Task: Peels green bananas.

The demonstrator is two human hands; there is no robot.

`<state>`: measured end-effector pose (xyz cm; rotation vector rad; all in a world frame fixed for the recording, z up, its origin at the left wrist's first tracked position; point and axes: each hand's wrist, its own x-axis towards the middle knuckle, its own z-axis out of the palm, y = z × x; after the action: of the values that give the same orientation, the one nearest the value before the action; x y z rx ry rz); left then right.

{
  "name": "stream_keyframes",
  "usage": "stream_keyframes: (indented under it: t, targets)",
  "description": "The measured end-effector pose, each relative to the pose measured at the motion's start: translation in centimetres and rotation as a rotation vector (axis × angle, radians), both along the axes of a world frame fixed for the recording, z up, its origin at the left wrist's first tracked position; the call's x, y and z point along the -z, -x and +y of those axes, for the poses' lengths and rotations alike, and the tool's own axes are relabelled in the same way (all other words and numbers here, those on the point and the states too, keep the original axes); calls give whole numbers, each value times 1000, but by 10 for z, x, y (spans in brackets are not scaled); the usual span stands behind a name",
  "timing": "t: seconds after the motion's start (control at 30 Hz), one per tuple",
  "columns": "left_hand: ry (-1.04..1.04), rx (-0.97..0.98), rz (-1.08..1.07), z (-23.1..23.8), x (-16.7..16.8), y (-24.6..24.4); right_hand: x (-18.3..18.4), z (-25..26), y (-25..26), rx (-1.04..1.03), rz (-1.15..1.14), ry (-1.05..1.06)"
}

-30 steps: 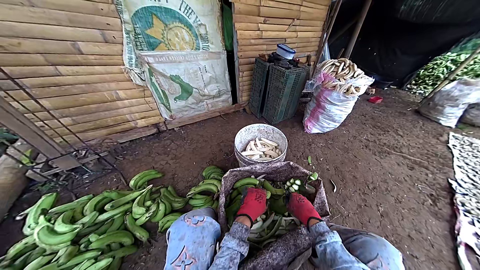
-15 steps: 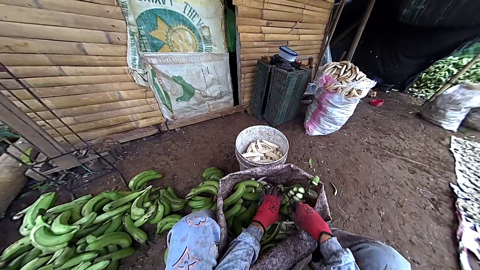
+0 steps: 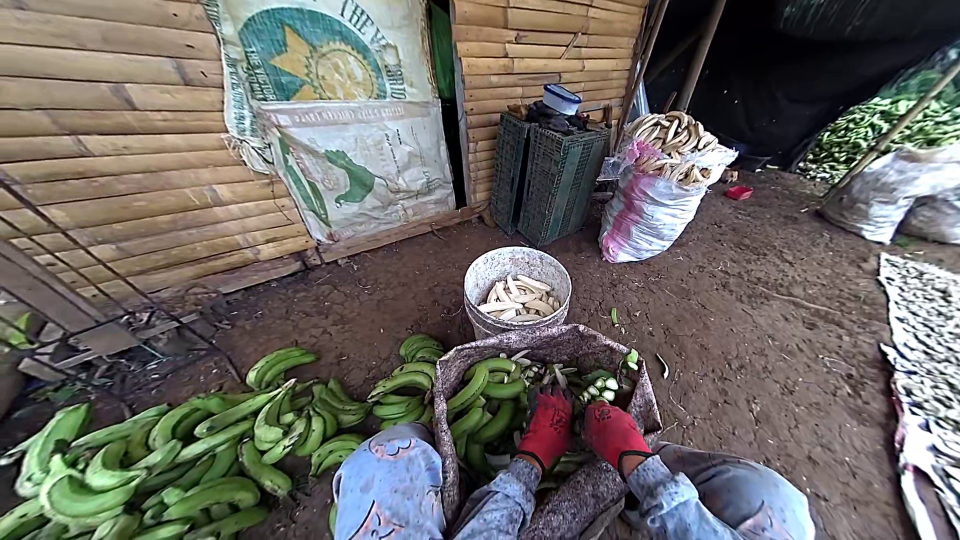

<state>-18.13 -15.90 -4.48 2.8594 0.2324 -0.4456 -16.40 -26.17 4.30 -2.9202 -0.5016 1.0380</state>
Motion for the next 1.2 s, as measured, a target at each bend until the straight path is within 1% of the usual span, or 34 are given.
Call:
stream_keyframes:
  t: [0.1, 0.2, 0.27, 0.33, 0.4, 0.47, 0.53, 0.6, 0.7, 0.73, 0.83, 0.93, 1.03, 1.07, 1.13, 1.17, 1.2]
  targets:
    - [45, -91, 0, -4, 1, 5, 2, 8, 0, 23, -12, 25]
    - [121, -147, 37, 11, -4, 8, -20, -12, -6, -50, -5, -27]
    - [199, -173, 67, 23, -9, 12, -28, -30, -14, -90, -82, -118]
    - [245, -201, 72, 34, -26, 15, -33, -38, -28, -134, -212, -188]
    - [255, -249, 98, 42, -47, 23, -27, -36, -39, -237, -313, -137]
    - [243, -305, 118, 47, -55, 30, -15, -28, -45, -371, -352, -115]
    - [232, -323, 125, 50, -54, 31, -11, -18, -46, -449, -368, -129]
    - [241, -286, 124, 53, -48, 30, -13, -9, -47, -503, -365, -137]
    - [284, -235, 109, 54, -39, 29, -13, 6, -39, -554, -286, -140]
    - [327, -270, 81, 54, -34, 30, -10, 9, -36, -522, -274, -139]
    - [538, -473, -104, 54, -15, 34, -3, 8, -42, -382, -252, -192]
    - [651, -643, -257, 47, 1, 31, 0, 2, -47, -371, -245, -240]
    - [745, -808, -419, 42, 16, 24, 0, 1, -45, -399, -235, -243]
    - [754, -862, -469, 41, 14, 23, 1, 1, -41, -413, -235, -245]
    - [697, -900, -510, 37, -4, 21, -1, 2, -35, -408, -243, -244]
    - [671, -911, -557, 35, -11, 19, -3, 1, -35, -382, -252, -253]
    - [662, -932, -647, 35, -15, 19, -5, -1, -36, -345, -256, -271]
